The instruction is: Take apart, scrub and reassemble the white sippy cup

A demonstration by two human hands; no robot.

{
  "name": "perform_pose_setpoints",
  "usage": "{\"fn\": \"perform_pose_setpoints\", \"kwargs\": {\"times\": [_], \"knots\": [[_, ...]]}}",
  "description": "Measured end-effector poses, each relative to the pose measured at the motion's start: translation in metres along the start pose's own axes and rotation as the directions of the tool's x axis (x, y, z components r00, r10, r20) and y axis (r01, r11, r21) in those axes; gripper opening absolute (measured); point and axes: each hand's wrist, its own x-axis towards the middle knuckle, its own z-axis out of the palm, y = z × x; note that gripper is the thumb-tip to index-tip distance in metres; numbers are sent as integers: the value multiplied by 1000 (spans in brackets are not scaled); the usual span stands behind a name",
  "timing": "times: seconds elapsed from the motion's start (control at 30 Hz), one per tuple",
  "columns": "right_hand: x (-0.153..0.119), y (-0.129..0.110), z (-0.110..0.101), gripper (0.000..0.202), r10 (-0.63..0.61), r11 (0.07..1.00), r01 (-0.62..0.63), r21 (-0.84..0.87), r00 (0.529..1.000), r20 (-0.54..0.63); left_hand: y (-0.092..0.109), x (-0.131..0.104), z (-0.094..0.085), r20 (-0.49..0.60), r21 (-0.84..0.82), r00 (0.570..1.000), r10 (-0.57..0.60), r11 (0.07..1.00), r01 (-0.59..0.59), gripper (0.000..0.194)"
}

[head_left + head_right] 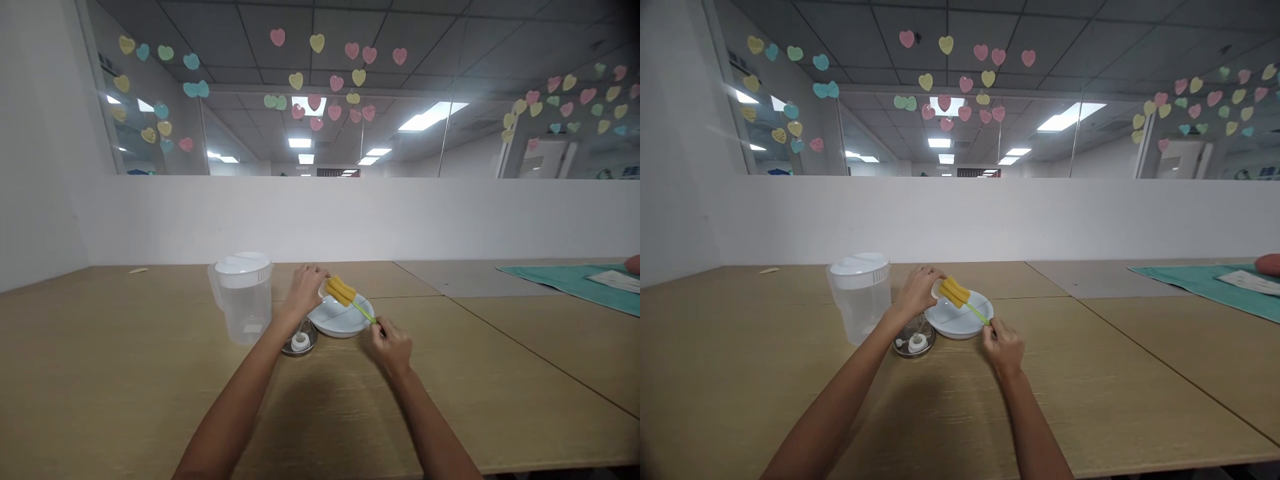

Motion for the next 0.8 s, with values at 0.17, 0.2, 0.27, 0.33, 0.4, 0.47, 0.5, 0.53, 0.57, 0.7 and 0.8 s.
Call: {"fn": "perform_pose_setpoints", "kwargs": {"times": [0.17,0.2,0.27,0.33,0.4,0.47,0.5,0.53,0.57,0.7,0.8], "knots": [[2,4,-5,25,-119,988,117,-101,993,-13,8,-2,3,11,177,1000,15,984,-17,42],[2,3,-6,25,-126,986,124,-108,992,-13,10,-3,3,12,190,1000,13,982,-15,42],[2,2,-7,25,-134,985,132,-115,991,-3,11,-3,2,9,206,1000,5,978,-7,42],[3,0,-7,25,-141,984,142,-112,990,11,10,-3,0,2,221,1000,9,975,-9,43],[3,-2,-6,25,-157,982,158,-104,987,11,9,-3,-2,-12,241,1000,27,970,-23,43],[2,-3,-5,25,-179,979,178,-101,984,-1,9,-3,-3,-16,269,998,53,962,-47,42],[2,-3,-4,25,-189,977,188,-102,982,-2,11,-3,-4,-8,283,998,69,957,-64,40],[1,-4,-3,24,-195,975,195,-105,981,4,13,-3,-4,9,292,996,89,952,-87,37],[1,-4,-3,23,-195,974,195,-111,981,15,17,-3,-3,30,297,993,112,948,-116,34],[-1,-8,-4,22,-183,972,188,-143,982,45,39,-5,4,107,265,974,202,938,-223,27],[-1,-9,-4,21,-215,967,218,-134,976,36,51,-7,12,162,198,946,279,930,-308,26]]}}
